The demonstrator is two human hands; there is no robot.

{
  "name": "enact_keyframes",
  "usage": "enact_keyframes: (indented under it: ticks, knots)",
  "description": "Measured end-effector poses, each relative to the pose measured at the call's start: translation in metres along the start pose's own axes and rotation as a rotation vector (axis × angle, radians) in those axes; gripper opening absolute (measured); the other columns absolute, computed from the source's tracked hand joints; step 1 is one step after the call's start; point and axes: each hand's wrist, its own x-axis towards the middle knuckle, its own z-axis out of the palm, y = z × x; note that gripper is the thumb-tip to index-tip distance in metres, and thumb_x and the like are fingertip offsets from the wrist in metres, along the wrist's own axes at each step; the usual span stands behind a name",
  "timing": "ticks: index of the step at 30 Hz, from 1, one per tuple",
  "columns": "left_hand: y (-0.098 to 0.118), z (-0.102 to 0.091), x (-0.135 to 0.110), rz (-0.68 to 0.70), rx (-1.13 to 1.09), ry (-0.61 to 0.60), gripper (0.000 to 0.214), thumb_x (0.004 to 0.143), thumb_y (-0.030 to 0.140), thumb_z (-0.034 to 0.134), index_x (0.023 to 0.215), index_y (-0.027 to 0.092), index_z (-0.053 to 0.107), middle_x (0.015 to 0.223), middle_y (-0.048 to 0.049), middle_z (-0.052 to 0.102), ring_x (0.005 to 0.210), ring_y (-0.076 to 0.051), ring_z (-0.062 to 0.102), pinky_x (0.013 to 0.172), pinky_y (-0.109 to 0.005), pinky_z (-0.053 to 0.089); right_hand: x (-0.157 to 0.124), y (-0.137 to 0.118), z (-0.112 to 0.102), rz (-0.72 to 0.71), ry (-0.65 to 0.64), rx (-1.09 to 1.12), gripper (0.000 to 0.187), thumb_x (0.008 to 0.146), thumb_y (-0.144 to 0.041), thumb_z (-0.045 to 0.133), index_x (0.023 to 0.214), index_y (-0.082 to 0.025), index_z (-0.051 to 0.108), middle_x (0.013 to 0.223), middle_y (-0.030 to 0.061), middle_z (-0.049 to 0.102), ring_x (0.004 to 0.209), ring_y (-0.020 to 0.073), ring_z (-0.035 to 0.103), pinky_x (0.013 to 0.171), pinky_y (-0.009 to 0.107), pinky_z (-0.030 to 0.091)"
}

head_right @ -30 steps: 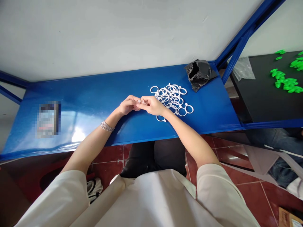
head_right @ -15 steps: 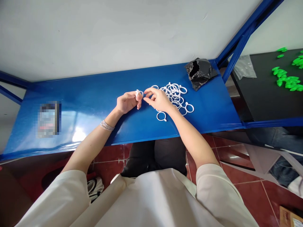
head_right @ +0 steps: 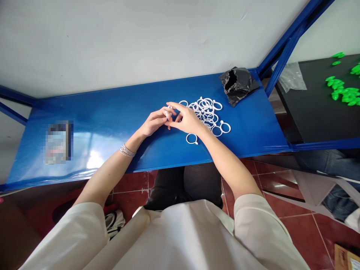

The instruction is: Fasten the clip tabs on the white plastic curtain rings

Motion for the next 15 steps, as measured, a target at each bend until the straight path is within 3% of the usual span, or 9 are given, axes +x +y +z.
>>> enact_keyframes:
  ticks: [4, 10, 15]
  knots:
    - [0.0001, -0.0007, -0.0012, 0.065, 0.128, -0.017, 0.046, 0.093, 0.067, 0.084, 0.092, 0.022, 0.075, 0.138, -0.0133, 0.070, 0.104, -0.027, 0.072, 0.071, -0.038, 0.066, -0.0006, -0.0018, 0.0031, -0.058, 0.031, -0.073, 0.080, 0.089, -0.038, 0.092, 0.163, -0.029, 0.062, 0.156, 0.0151, 0.072, 0.084, 0.0225, 0.079, 0.083, 0.045, 0.071]
    - [0.0028, -0.0016, -0.0019, 0.141, 0.286, -0.011, 0.052, 0.094, 0.072, 0.080, 0.083, 0.022, 0.071, 0.129, -0.0129, 0.071, 0.122, -0.032, 0.067, 0.094, -0.046, 0.065, -0.0010, -0.0048, 0.0068, -0.085, 0.046, -0.124, 0.071, 0.093, -0.034, 0.086, 0.160, -0.027, 0.063, 0.156, 0.0150, 0.071, 0.083, 0.0207, 0.074, 0.081, 0.042, 0.070]
    - [0.0037, 0.0008, -0.0013, 0.087, 0.212, -0.017, 0.052, 0.093, 0.071, 0.082, 0.083, 0.021, 0.071, 0.124, -0.0127, 0.073, 0.105, -0.027, 0.069, 0.085, -0.040, 0.063, 0.0008, -0.0011, 0.0054, -0.087, 0.069, -0.151, 0.062, 0.093, -0.036, 0.084, 0.152, -0.025, 0.069, 0.149, 0.0147, 0.074, 0.075, 0.0179, 0.069, 0.077, 0.040, 0.067]
